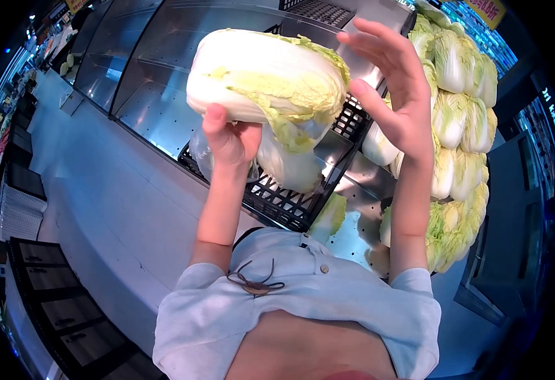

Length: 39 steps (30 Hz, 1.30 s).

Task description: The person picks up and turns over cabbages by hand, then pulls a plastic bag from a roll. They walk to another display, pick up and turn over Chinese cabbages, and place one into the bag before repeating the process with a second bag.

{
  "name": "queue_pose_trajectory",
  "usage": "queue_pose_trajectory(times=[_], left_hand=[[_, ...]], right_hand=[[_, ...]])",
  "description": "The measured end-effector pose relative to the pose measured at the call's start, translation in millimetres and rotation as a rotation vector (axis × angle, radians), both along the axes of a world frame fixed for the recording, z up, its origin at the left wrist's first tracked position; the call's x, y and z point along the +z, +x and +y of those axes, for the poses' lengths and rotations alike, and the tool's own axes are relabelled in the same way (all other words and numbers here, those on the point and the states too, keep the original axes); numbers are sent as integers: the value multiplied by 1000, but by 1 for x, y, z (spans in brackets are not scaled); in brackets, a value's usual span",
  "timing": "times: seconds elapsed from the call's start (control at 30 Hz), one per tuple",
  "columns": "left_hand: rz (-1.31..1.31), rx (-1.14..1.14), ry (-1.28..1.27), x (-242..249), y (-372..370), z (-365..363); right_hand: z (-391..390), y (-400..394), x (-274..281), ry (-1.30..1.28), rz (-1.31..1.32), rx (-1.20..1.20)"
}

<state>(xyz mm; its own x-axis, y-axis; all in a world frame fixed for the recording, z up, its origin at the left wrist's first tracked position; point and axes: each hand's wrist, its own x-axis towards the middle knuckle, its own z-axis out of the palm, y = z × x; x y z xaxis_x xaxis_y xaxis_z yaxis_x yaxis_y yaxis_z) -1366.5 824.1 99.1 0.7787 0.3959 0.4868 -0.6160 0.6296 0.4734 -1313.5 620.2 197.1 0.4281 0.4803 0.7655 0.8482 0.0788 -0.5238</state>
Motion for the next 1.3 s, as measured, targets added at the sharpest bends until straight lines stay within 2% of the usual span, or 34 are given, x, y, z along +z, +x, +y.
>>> queue_pose_trajectory(times=[0.1, 0.13, 0.2, 0.27, 0.33, 0.37, 0.4, 0.43, 0.5, 0.53, 0.57, 0.6, 0.63, 0.7, 0.77, 0.83, 0.9, 0.97, 1.0, 1.03, 1.07, 1.1, 1.2, 1.23, 1.3], left_hand=[[-67, 117, -17, 10, 2, -7], [-90, 206, -1, 13, 4, -8], [-138, 381, 27, 19, 8, -12], [-228, 540, 116, 27, 10, -16], [-325, 697, 203, 34, 12, -20], [-372, 855, 326, 39, 10, -21], [-421, 1020, 429, 45, 9, -23], [-375, 838, 346, 18, 15, -14], [-300, 248, 52, 19, -5, -23], [-373, 267, 263, 23, -11, -33], [-463, 295, 472, 27, -17, -42], [-567, 323, 658, 32, -23, -51], [-768, 478, 929, 41, -33, -53], [-996, 703, 1306, 39, -45, -65], [-1187, 835, 1532, 34, -45, -74], [-1204, 833, 1621, 25, -48, -85], [-1061, 677, 1580, 12, -53, -95], [-920, 352, 1424, 5, -52, -93], [-864, 294, 1344, 0, -52, -95], [-812, 236, 1257, -4, -52, -96], [-766, 180, 1165, -9, -53, -98], [-683, 128, 1112, -14, -53, -100], [-400, -127, 982, -30, -51, -104], [-271, -246, 939, -37, -49, -107], [-6, -519, 820, -43, -48, -113]], right_hand=[[-18, -26, -13, 176, 120, -50], [-24, -34, -21, 179, 218, -49], [-33, -61, -30, 29, 511, -48], [-39, -71, -43, -236, 689, 173], [-27, -73, -61, -182, 847, 457], [-19, -74, -67, -152, 918, 602], [-13, -75, -68, -50, 1009, 647], [-8, -75, -67, 54, 1095, 693], [-13, -69, -69, 333, 1269, 869], [-18, -69, -66, 632, 1350, 1170], [-25, -67, -66, 765, 1336, 1303], [-33, -67, -68, 821, 1290, 1261], [-41, -66, -72, 855, 1250, 1189], [-52, -67, -85, 898, 1206, 1022], [-59, -69, -100, 941, 1175, 909], [-64, -72, -114, 983, 1156, 827], [-67, -78, -128, 1027, 1134, 757], [-75, -87, -137, 1052, 1127, 722], [-79, -92, -139, 1049, 1126, 727], [-81, -98, -140, 1045, 1119, 746], [-85, -100, -142, 947, 1014, 868], [-88, -107, -139, 1013, 1175, 778], [-90, -120, -143, 1109, 1161, 675], [-90, -124, -145, 1134, 1209, 556], [-98, -128, -160, 1049, 1176, 452]])
